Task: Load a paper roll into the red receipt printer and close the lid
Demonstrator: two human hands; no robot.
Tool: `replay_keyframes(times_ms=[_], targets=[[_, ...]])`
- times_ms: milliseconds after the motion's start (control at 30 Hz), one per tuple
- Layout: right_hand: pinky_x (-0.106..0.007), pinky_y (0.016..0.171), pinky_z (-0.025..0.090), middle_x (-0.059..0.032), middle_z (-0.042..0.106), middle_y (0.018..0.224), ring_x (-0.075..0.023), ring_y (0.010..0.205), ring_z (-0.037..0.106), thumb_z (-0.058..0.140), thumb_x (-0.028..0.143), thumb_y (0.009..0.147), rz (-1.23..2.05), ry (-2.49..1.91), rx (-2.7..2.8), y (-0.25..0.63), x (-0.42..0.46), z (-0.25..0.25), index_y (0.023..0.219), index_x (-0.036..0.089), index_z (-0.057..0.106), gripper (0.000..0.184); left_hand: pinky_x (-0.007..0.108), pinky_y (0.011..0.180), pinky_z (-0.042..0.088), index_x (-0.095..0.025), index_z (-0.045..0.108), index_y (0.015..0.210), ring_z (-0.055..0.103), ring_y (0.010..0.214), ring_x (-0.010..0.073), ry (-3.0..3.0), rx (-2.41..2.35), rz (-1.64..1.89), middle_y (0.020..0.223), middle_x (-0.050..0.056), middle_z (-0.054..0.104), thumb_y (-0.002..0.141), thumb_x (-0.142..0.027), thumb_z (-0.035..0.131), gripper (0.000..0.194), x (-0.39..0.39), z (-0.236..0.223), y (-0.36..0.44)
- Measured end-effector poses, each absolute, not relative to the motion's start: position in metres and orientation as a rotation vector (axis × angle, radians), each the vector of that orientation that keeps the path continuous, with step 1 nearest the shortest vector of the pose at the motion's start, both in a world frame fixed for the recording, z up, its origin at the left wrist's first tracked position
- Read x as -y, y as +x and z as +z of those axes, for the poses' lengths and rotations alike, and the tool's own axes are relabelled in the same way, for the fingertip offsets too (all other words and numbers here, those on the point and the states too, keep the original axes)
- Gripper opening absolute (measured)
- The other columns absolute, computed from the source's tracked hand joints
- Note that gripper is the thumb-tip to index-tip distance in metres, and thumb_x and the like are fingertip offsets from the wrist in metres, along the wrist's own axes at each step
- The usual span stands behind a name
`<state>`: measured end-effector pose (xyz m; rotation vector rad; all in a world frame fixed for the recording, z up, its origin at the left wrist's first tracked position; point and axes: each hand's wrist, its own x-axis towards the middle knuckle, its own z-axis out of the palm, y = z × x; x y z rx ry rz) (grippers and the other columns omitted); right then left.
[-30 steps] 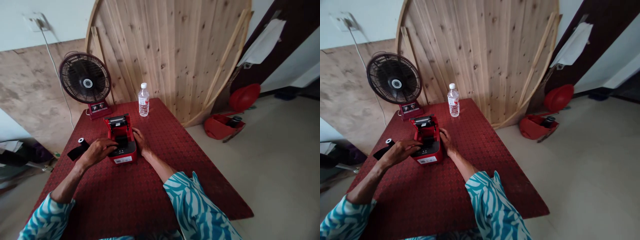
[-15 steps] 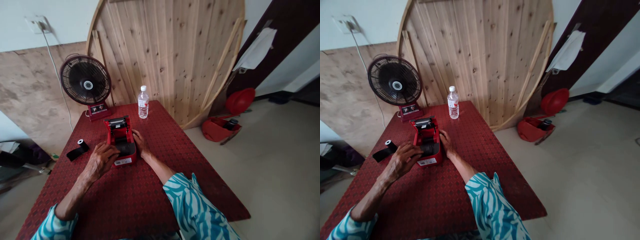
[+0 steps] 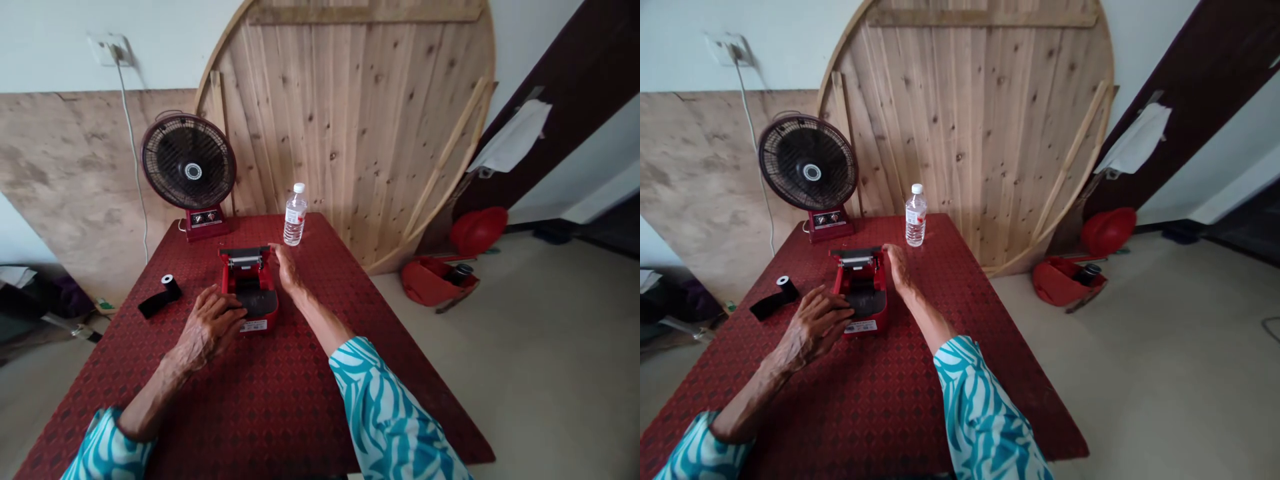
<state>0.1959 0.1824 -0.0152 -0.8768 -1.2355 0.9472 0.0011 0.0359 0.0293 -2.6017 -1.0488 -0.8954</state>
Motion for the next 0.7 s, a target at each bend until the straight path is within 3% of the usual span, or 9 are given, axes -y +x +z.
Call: replay_keyframes(times_ms=[100, 200, 300, 433, 700], targets=[[-0.039, 0.105, 0.037, -0.0036, 0.067, 0.107, -0.0208, 0.111, 0.056, 0.05, 0.059, 0.08, 0.91, -0.906, 1.275, 0.2, -0.167, -0.018, 0.068, 0.023, 0.066, 0.041, 0.046, 0.104, 0.036, -0.022, 0.067, 0.1, 0.064, 0.1, 0.0202, -2.619, 1.028, -0.944, 0.097, 0.004, 0.071, 0.088, -0.025, 0.059, 0.015, -0.036, 0.029, 0.0], [-0.036, 0.099, 0.041, -0.0044, 0.065, 0.113, -0.0207, 0.109, 0.056, 0.06, 0.048, 0.075, 0.949, -0.929, 1.266, 0.2, -0.15, -0.023, 0.064, 0.022, 0.065, 0.028, 0.044, 0.105, 0.035, -0.022, 0.067, 0.097, 0.063, 0.102, 0.0195, -2.653, 1.064, -1.029, 0.096, 0.003, 0.072, 0.092, -0.026, 0.053, 0.015, -0.038, 0.026, -0.003], [-0.037, 0.099, 0.04, -0.0044, 0.064, 0.115, -0.0212, 0.11, 0.056, 0.062, 0.042, 0.072, 0.978, -0.909, 1.176, 0.197, -0.14, -0.029, 0.073, 0.022, 0.067, 0.02, 0.041, 0.098, 0.042, -0.02, 0.065, 0.104, 0.062, 0.103, 0.0197, -2.565, 1.285, -1.16, 0.103, 0.006, 0.07, 0.096, -0.028, 0.044, 0.024, -0.043, 0.021, -0.009], [-0.039, 0.104, 0.037, -0.0049, 0.064, 0.116, -0.0218, 0.113, 0.055, 0.062, 0.041, 0.072, 1.031, -0.881, 1.118, 0.194, -0.14, -0.04, 0.086, 0.023, 0.069, 0.024, 0.041, 0.088, 0.046, -0.018, 0.059, 0.12, 0.058, 0.106, 0.0241, -2.449, 1.505, -1.117, 0.121, 0.012, 0.063, 0.096, -0.037, 0.043, 0.035, -0.049, 0.011, -0.015], [-0.041, 0.099, 0.042, -0.006, 0.064, 0.12, -0.023, 0.112, 0.057, 0.06, 0.041, 0.075, 1.125, -0.909, 1.092, 0.194, -0.139, -0.046, 0.105, 0.022, 0.064, 0.036, 0.043, 0.095, 0.041, -0.02, 0.062, 0.118, 0.057, 0.11, 0.0235, -2.452, 1.489, -1.065, 0.12, 0.01, 0.065, 0.097, -0.03, 0.039, 0.033, -0.05, 0.005, -0.015]])
